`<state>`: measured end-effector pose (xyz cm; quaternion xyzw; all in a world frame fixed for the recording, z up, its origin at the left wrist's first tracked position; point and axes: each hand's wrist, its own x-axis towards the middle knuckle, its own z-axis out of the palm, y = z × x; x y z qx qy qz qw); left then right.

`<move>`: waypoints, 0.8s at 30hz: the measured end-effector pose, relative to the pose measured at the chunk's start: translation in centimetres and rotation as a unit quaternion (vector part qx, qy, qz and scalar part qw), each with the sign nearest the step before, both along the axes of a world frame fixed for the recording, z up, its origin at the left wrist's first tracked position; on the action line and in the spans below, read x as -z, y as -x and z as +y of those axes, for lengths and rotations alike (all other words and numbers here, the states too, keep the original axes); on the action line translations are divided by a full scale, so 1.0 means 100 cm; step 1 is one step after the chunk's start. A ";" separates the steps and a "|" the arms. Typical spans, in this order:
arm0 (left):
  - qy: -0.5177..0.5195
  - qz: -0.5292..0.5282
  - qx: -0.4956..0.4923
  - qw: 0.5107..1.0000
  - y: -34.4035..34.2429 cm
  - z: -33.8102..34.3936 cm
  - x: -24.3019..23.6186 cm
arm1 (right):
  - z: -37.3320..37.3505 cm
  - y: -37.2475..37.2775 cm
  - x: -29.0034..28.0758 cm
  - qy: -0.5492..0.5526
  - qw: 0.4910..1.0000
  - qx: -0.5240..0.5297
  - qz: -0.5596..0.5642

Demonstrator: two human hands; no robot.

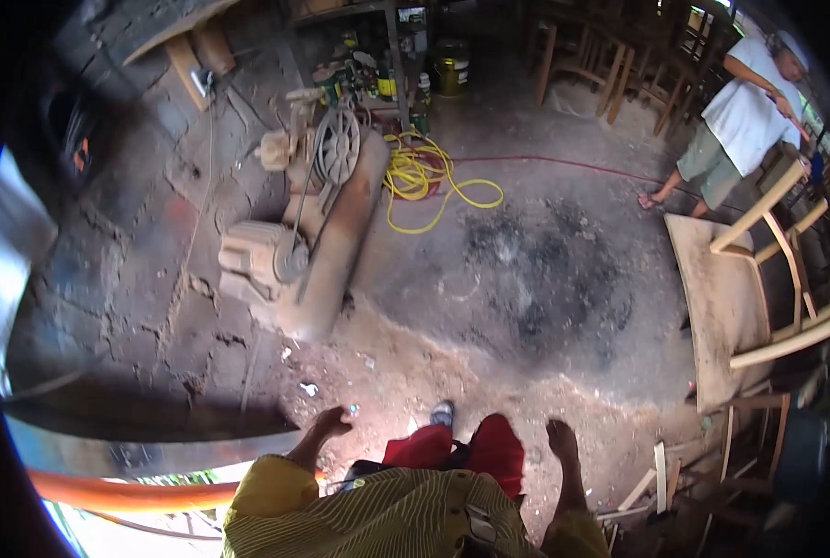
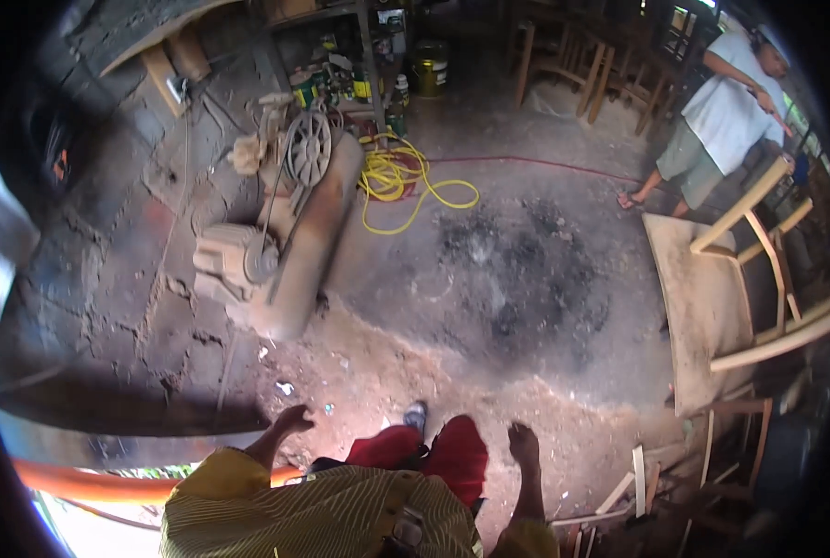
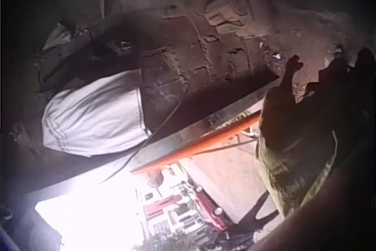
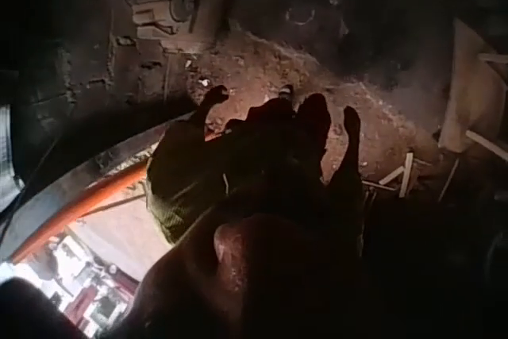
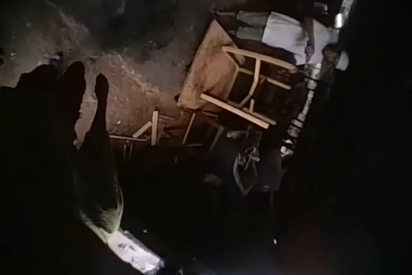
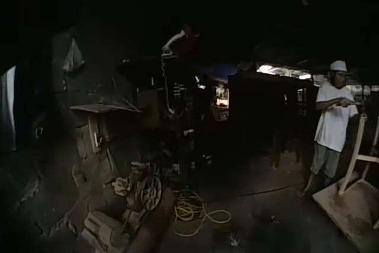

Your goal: Repairing wooden chair frames by inspecting and assembling parts in a workshop.

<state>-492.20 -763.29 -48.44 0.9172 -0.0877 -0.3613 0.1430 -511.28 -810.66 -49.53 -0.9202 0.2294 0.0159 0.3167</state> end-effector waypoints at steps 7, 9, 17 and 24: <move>0.024 -0.119 0.058 0.991 -0.236 -0.267 -0.130 | -0.072 0.082 0.021 -0.274 0.817 0.285 0.421; 0.023 -0.120 0.072 0.990 -0.274 -0.310 -0.139 | -0.130 0.084 0.054 -0.267 0.858 0.224 0.377; -0.027 0.004 0.088 0.996 -0.343 -0.335 -0.132 | -0.372 -0.246 -0.013 0.175 0.980 -0.093 0.032; -0.066 0.181 0.095 0.977 -0.388 -0.345 -0.083 | -0.485 -0.568 -0.088 -0.039 0.992 -0.072 -0.100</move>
